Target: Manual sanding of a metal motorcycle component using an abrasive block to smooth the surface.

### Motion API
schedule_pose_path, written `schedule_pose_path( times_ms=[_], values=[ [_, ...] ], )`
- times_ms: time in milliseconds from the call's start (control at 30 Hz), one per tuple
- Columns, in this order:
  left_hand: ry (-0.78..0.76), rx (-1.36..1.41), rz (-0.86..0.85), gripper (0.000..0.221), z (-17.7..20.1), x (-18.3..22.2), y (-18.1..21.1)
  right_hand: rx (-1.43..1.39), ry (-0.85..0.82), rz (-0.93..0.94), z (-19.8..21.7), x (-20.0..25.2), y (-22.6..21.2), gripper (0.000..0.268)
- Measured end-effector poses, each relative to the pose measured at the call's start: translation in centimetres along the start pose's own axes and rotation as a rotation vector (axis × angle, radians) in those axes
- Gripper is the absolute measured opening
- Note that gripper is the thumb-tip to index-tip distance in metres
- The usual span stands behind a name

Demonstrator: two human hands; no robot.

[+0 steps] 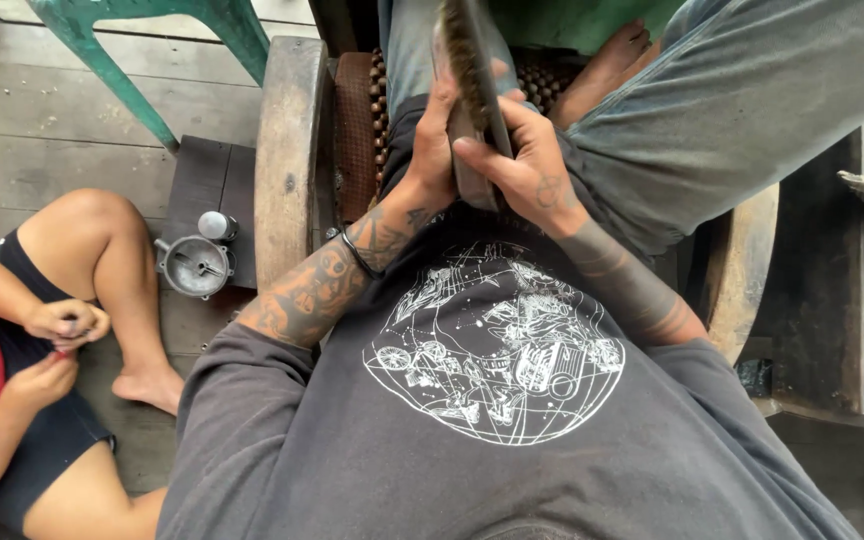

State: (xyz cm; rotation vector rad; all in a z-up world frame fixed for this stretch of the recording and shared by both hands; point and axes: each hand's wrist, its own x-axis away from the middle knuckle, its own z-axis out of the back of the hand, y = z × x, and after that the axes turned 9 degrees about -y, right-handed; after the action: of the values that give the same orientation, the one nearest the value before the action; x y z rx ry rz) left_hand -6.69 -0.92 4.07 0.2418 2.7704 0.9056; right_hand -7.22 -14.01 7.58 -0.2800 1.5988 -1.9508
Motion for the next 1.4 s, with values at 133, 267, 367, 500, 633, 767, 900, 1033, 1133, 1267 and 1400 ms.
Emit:
schedule_pose_path(
  times_ms=[133,267,367,500,633,767,900,1033,1133,1267,1400],
  values=[
    [-0.134,0.392,0.16,0.07,0.8,-0.4,0.4,0.073,-0.091,0.06,3.1,-0.7,-2.4,0.018],
    [-0.193,0.556,0.238,0.078,1.8,-0.2,0.6,0.098,-0.04,0.055,8.5,0.8,-4.9,0.034],
    [-0.198,0.57,0.221,0.081,1.4,-0.2,2.0,0.316,-0.093,-0.134,9.6,2.1,-8.6,0.044],
    [-0.405,0.522,0.064,0.066,1.1,-0.3,2.3,0.477,-0.362,-0.083,8.5,4.3,-3.7,0.065],
    [-0.327,0.41,0.074,0.059,1.3,0.2,0.6,0.596,-0.28,-0.169,5.8,4.1,-2.6,0.063],
    [-0.151,0.332,-0.079,0.062,2.4,-0.4,-1.2,0.48,-0.404,-0.08,4.9,4.8,-2.7,0.059],
    [-0.1,0.471,-0.081,0.065,2.2,-1.0,-1.2,0.53,-0.356,-0.115,5.7,4.0,-1.2,0.059],
    [-0.018,0.278,-0.104,0.067,1.5,-0.6,-1.8,0.449,-0.37,-0.056,4.9,4.3,-2.0,0.056],
    [0.02,0.294,-0.043,0.076,0.7,-0.3,-1.6,0.457,-0.344,-0.104,5.8,4.7,-0.8,0.057],
    [0.052,0.346,-0.011,0.071,0.3,-0.2,-2.1,0.566,-0.319,-0.107,5.0,5.5,-0.8,0.06],
    [0.002,0.289,-0.061,0.074,0.5,-0.1,-1.6,0.449,-0.377,-0.127,5.4,5.8,-1.1,0.057]
  ],
)
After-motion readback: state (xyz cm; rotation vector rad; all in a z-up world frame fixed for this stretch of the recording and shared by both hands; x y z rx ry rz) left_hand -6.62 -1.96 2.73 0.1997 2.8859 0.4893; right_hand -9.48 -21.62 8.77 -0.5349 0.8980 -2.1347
